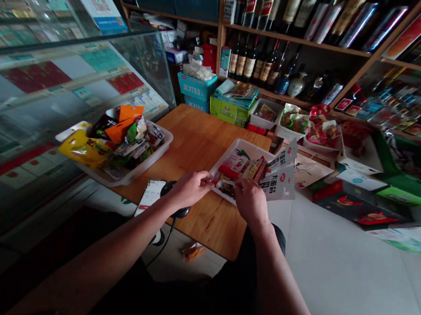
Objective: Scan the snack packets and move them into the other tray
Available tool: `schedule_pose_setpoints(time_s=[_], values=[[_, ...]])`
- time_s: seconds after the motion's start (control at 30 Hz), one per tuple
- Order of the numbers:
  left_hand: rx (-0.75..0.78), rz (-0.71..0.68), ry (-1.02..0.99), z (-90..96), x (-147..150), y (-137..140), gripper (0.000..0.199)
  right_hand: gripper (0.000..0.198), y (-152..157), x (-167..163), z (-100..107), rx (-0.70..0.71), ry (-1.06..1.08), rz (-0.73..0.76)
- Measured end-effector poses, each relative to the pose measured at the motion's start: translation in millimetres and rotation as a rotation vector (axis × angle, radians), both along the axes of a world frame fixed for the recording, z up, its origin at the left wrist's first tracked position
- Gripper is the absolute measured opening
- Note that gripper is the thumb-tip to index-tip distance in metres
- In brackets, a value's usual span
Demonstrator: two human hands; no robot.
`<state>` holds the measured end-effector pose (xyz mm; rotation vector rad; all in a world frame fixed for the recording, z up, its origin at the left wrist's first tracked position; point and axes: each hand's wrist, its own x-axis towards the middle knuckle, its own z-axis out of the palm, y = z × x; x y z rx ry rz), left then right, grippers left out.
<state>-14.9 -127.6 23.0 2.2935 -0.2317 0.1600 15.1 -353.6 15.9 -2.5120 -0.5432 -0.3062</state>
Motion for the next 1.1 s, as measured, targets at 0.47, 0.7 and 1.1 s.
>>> schedule_pose_setpoints(time_s=[0.47, 0.7, 1.1], values=[[-0.121, 0.198, -0.163, 10.3, -127.1, 24.8, 0.017, 0.019, 60.0, -95.9, -66.0, 0.363, 0.243, 0.137], [-0.091, 0.101, 0.011, -34.2, -216.6, 13.1, 0.022, 0.018, 62.8, -133.1, -136.8, -0.015, 0.126, 0.075], [-0.03, 0.053, 0.098, -77.8, -290.2, 7.4, 0.029, 0.02, 67.1, -142.9, -147.0, -0.14, 0.02, 0.033]])
